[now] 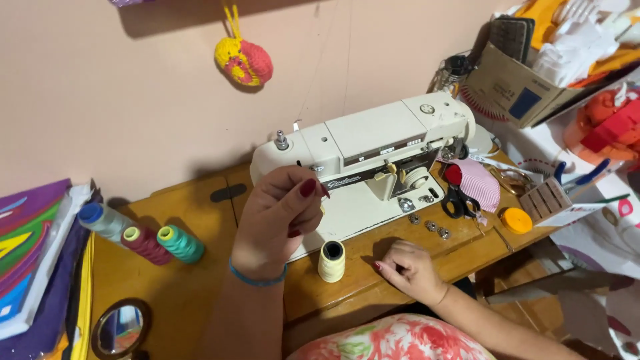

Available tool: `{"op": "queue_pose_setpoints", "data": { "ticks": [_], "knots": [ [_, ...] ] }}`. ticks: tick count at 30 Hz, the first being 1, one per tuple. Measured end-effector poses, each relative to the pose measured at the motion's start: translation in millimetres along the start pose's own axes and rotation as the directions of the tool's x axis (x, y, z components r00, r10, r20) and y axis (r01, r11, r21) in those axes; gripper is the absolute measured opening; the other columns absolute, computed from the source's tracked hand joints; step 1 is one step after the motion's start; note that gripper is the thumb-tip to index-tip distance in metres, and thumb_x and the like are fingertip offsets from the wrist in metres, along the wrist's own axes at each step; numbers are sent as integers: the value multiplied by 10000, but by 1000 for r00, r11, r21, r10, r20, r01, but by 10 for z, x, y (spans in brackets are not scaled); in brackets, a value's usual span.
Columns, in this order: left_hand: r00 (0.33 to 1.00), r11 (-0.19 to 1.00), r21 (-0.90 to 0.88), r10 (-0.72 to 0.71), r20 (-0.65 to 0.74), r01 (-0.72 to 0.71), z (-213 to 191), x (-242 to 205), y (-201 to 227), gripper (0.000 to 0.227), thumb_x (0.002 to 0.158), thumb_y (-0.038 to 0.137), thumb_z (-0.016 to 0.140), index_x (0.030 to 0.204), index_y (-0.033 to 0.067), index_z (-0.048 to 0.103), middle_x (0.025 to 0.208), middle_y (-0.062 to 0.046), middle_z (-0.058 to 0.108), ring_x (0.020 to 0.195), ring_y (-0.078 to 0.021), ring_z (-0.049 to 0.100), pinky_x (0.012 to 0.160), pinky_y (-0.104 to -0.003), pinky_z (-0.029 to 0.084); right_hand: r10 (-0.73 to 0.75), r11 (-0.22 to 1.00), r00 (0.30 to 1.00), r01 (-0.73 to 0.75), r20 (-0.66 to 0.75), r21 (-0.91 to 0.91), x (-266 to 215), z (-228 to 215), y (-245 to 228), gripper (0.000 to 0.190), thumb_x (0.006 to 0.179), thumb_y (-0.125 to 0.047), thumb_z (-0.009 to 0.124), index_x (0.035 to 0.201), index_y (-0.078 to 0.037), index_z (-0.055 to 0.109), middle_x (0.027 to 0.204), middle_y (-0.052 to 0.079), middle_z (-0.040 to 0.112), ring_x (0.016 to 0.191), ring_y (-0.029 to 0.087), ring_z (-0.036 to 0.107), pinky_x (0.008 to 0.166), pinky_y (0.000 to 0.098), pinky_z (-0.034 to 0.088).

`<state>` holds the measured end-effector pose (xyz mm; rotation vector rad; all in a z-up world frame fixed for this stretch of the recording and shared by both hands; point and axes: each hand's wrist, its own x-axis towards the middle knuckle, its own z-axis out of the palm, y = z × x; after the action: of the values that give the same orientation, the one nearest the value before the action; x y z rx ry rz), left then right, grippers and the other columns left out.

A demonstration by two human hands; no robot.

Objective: The person is threading a sewing machine and setting up thread spools on the machine's table.

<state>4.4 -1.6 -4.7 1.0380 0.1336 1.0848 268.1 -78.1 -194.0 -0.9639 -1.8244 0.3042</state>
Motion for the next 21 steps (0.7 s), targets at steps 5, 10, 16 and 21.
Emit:
{"op": "queue_pose_setpoints", "data": {
  "ticks": [5,10,16,21],
  "knots": [
    [1000,1000,-15,28,1,-28,-29,9,-48,135,1000,131,649,937,16,681,588,22,297,512,-85,214,463,-230,161,136,987,987,-128,-85,96,-222,-256,395,111,928,-120,684,837,-103,745,780,28,771,710,122,737,668,247,620],
    [998,999,-10,41,-44,-41,-85,-20,-68,179,1019,72,600,954,-85,657,547,18,332,501,-30,274,467,-160,292,263,914,791,-387,-551,-119,963,-1278,205,313,1194,-78,463,923,4,596,857,181,583,823,343,578,872,467,465],
    [1000,1000,-6,25,-16,-25,-91,-24,-76,175,1015,59,589,956,-78,682,541,3,398,485,-24,333,473,-161,335,837,436,545,-723,54,536,1855,-1453,544,720,946,-617,612,1361,-28,604,1343,295,589,1220,442,590,1000,604,459],
    [999,999,-12,32,4,-32,-83,-25,-69,175,1011,59,592,967,-82,687,538,-7,390,474,-34,334,465,-170,348,829,433,552,-731,86,527,1846,-1444,554,659,953,-561,602,1383,-62,591,1316,278,602,1074,375,531,881,539,398]
  ]
}}
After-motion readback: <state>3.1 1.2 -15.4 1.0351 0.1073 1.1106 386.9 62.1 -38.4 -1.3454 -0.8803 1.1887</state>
